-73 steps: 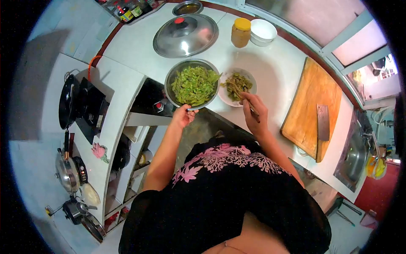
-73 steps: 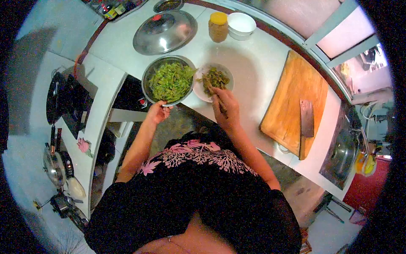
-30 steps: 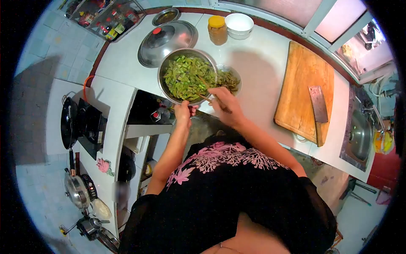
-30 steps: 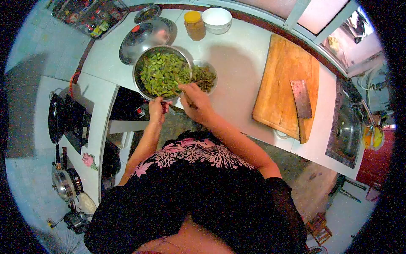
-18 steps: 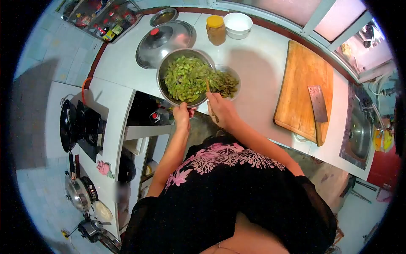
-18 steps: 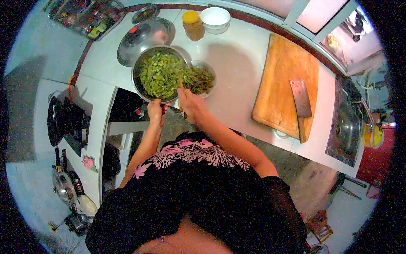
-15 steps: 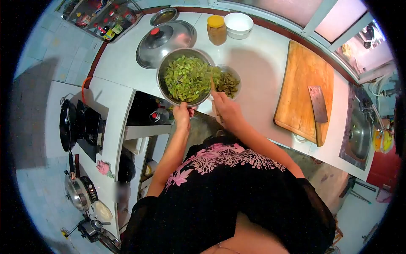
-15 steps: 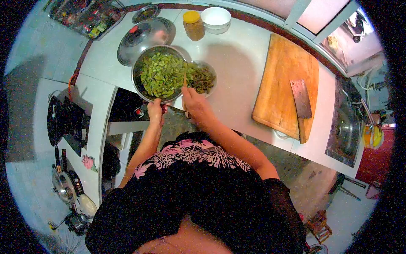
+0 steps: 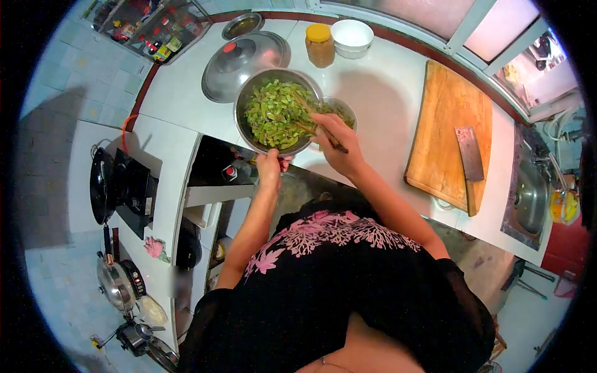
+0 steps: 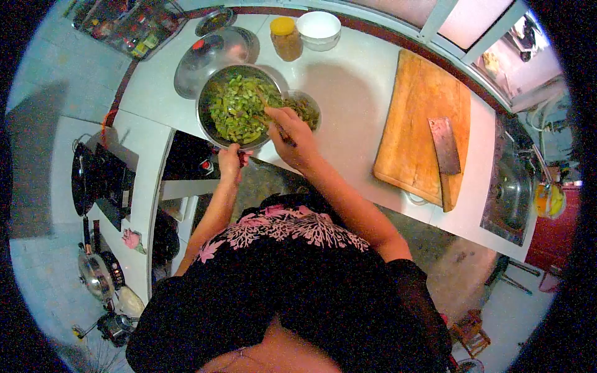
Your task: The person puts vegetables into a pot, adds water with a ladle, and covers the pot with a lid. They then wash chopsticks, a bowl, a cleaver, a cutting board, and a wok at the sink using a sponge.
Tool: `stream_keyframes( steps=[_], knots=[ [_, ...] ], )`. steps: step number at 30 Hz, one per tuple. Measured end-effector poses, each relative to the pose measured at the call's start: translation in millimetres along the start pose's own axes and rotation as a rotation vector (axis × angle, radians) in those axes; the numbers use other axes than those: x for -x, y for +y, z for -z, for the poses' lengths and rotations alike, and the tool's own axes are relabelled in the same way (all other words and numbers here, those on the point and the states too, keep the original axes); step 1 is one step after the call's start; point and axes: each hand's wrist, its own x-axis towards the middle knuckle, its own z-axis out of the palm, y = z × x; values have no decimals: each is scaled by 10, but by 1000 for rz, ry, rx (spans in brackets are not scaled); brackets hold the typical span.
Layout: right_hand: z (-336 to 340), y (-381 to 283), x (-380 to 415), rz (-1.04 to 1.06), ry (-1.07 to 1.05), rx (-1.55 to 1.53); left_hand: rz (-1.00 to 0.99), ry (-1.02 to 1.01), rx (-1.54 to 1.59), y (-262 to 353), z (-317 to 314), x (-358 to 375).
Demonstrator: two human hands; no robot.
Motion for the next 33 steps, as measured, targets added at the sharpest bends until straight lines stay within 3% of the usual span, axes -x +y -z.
stream_keyframes(
  steps=[5,11,23,24,27,33],
  knots=[
    [-131,-25,-74,76,-64,310,-5,-12,-19,28,-21,59],
    [-137,-9,5,-18,-141,417,-29,39,-23,-68,-5,-34],
    [353,146,231,-139,90,260,-39,56,-55,-51,6,-275],
    [363,152,241,-274,93,112,-45,54,-58,-57,14,-279],
    [470,113,169,-243,82,157,-61,47,-50,-80,24,-301],
    [150,-51,-20,-297,-23,-211,-37,43,-72,43,-29,-183]
  ],
)
